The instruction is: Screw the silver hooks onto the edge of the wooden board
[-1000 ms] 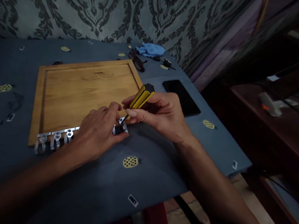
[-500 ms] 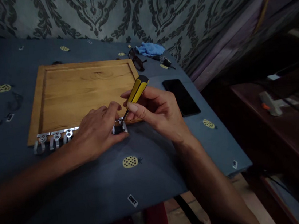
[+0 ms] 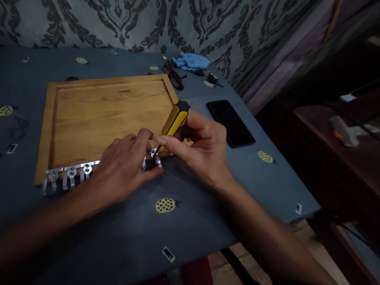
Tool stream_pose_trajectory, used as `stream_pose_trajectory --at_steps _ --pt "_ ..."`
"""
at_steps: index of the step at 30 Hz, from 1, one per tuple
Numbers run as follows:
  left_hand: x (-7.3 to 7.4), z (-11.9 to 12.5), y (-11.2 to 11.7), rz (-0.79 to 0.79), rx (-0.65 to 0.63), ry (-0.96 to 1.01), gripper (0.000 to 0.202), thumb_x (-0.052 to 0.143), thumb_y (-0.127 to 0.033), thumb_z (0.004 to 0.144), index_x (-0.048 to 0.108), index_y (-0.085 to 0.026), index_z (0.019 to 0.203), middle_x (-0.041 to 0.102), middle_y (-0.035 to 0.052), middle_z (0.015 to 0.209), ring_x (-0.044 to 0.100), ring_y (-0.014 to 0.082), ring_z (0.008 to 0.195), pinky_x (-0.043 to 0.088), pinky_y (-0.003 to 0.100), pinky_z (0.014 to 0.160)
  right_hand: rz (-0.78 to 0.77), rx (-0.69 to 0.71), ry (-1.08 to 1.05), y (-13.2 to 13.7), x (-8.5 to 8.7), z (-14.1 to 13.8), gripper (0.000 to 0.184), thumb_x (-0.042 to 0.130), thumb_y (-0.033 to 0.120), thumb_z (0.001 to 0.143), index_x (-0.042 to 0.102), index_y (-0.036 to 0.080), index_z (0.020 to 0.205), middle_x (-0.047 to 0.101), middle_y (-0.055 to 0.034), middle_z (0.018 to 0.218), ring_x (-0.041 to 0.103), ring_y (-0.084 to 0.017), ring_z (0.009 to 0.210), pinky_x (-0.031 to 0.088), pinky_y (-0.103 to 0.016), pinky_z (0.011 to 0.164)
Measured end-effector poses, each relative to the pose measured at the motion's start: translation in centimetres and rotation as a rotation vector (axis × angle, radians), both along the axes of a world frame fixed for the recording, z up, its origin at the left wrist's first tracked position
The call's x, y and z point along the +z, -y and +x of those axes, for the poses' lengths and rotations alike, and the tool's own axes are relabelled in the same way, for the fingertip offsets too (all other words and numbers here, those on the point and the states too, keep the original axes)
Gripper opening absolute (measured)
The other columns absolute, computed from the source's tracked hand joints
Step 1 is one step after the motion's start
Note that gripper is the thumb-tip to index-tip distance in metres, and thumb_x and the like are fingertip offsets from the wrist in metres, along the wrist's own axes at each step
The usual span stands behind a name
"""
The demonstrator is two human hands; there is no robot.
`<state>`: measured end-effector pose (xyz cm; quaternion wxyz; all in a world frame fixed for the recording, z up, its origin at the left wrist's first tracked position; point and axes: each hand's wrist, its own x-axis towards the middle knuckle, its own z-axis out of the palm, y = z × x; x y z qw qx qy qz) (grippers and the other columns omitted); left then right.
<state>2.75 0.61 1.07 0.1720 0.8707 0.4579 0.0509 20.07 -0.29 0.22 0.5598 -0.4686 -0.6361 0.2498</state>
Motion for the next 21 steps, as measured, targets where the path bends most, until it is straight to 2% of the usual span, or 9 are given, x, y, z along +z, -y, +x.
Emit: stream_pose_trajectory --at_steps 6,12,21 --pt "-0.08 0.09 -0.08 0.002 -0.012 0.001 0.046 0.069 -0.036 0.092 0.045 -0.015 0.126 0.071 0.0130 0.118 0.065 0.0318 0.113 0.050 0.044 0.093 0.067 -0.160 -0.033 0.21 0.23 -0.23 0.040 0.083 0.063 0.074 0.065 0.028 0.069 0.060 0.0036 0.059 0.051 -0.013 0.045 0.047 -0.031 0.043" --pt "-0.12 0.15 -0.12 0.005 -0.006 -0.017 0.049 0.069 -0.038 0.092 0.045 -0.015 0.129 0.071 0.0140 0.121 0.065 0.0329 0.114 0.050 0.045 0.095 0.001 -0.104 0.004 0.08 0.31 -0.07 0.034 0.089 0.055 0.070 0.068 0.029 0.070 0.060 0.0041 0.061 0.053 -0.014 0.048 0.049 -0.031 0.047" --pt "0.00 0.11 -0.15 0.005 -0.006 -0.018 0.051 0.070 -0.037 0.092 0.044 -0.015 0.129 0.071 0.0135 0.120 0.065 0.0330 0.114 0.051 0.045 0.094 -0.005 -0.075 0.036 -0.06 -0.19 0.15 0.031 0.090 0.053 0.070 0.070 0.029 0.072 0.063 0.0040 0.063 0.054 -0.015 0.049 0.046 -0.033 0.046"
